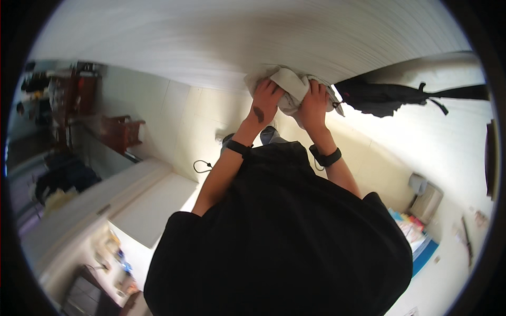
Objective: The person wipes various surfaces in a bedroom using a cloth, including the wall, a white cabinet top, a wooden door, a window frame and sill, and a curtain.
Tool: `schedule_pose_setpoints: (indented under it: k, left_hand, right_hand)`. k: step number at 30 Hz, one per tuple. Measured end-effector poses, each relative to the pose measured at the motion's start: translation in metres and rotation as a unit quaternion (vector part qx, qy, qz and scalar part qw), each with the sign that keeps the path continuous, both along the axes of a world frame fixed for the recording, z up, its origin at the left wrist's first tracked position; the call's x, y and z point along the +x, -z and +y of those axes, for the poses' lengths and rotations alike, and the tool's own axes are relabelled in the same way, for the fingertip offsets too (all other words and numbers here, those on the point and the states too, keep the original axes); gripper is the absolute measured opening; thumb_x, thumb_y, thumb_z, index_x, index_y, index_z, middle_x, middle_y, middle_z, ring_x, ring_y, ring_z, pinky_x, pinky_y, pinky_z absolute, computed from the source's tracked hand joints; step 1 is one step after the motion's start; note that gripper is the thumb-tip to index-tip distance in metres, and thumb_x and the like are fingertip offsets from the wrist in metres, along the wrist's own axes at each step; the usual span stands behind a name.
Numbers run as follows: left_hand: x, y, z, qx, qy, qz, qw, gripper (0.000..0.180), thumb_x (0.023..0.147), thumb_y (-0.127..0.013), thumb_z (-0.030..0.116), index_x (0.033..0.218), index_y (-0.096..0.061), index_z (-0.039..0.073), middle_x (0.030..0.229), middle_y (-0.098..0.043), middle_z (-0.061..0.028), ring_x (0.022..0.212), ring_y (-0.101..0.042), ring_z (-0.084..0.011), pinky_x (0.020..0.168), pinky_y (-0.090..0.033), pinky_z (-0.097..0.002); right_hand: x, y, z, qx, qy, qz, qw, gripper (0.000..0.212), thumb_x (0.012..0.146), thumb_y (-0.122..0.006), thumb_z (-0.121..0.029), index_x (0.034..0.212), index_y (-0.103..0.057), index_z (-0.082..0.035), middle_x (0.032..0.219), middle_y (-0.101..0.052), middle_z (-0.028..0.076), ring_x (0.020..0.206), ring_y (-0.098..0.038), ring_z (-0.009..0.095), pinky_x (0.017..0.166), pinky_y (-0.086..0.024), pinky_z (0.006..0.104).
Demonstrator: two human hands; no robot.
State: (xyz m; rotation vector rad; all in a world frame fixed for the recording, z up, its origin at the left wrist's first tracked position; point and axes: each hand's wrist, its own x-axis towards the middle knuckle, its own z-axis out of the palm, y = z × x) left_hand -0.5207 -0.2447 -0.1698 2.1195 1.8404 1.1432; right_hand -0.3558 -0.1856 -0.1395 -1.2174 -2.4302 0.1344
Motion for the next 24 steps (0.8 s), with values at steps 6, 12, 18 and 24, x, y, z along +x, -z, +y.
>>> schedule_pose_setpoints:
  k: [6, 12, 18, 24]
  left_hand:
    - [-0.022, -0.057, -0.053, 0.021, 0.001, 0.019, 1.000, 0.043, 0.074, -0.055, -0.003, 0.115, -0.063, 0.007, 0.118, -0.061, -0.0132, 0.111, -0.054, -0.0351, 0.099, -0.042, -0.0455]
    - [-0.065, -0.104, -0.174, -0.022, -0.082, -0.100, 0.991, 0.054, 0.059, -0.054, -0.010, 0.110, -0.063, 0.003, 0.110, -0.064, -0.0176, 0.109, -0.056, -0.0391, 0.093, -0.045, -0.0447]
    - [-0.091, -0.136, -0.349, -0.065, -0.238, -0.095, 0.964, 0.046, 0.059, -0.058, -0.004, 0.105, -0.061, 0.000, 0.100, -0.065, -0.0216, 0.098, -0.058, -0.0448, 0.080, -0.047, -0.0503]
    - [-0.083, -0.103, -0.548, -0.145, -0.447, -0.205, 0.859, 0.055, 0.059, -0.058, 0.003, 0.115, -0.063, 0.003, 0.095, -0.067, -0.0234, 0.093, -0.061, -0.0449, 0.078, -0.048, -0.0508]
  right_hand:
    - [0.000, -0.033, -0.017, -0.067, -0.176, 0.224, 0.956, 0.046, 0.068, -0.066, 0.007, 0.114, -0.060, 0.001, 0.107, -0.062, 0.020, 0.100, -0.058, 0.043, 0.087, -0.047, 0.0462]
    - [-0.067, -0.059, -0.090, -0.206, -0.306, 0.257, 0.894, 0.045, 0.071, -0.065, 0.000, 0.116, -0.061, -0.001, 0.111, -0.065, 0.021, 0.101, -0.063, 0.041, 0.087, -0.050, 0.0430]
    - [-0.157, -0.065, -0.202, -0.332, -0.466, 0.131, 0.809, 0.039, 0.071, -0.062, -0.007, 0.108, -0.063, 0.002, 0.097, -0.069, 0.022, 0.092, -0.068, 0.039, 0.083, -0.053, 0.0403]
    - [-0.243, -0.044, -0.377, -0.340, -0.650, -0.041, 0.678, 0.043, 0.066, -0.063, -0.012, 0.107, -0.062, 0.002, 0.093, -0.068, 0.026, 0.091, -0.064, 0.047, 0.082, -0.053, 0.0480]
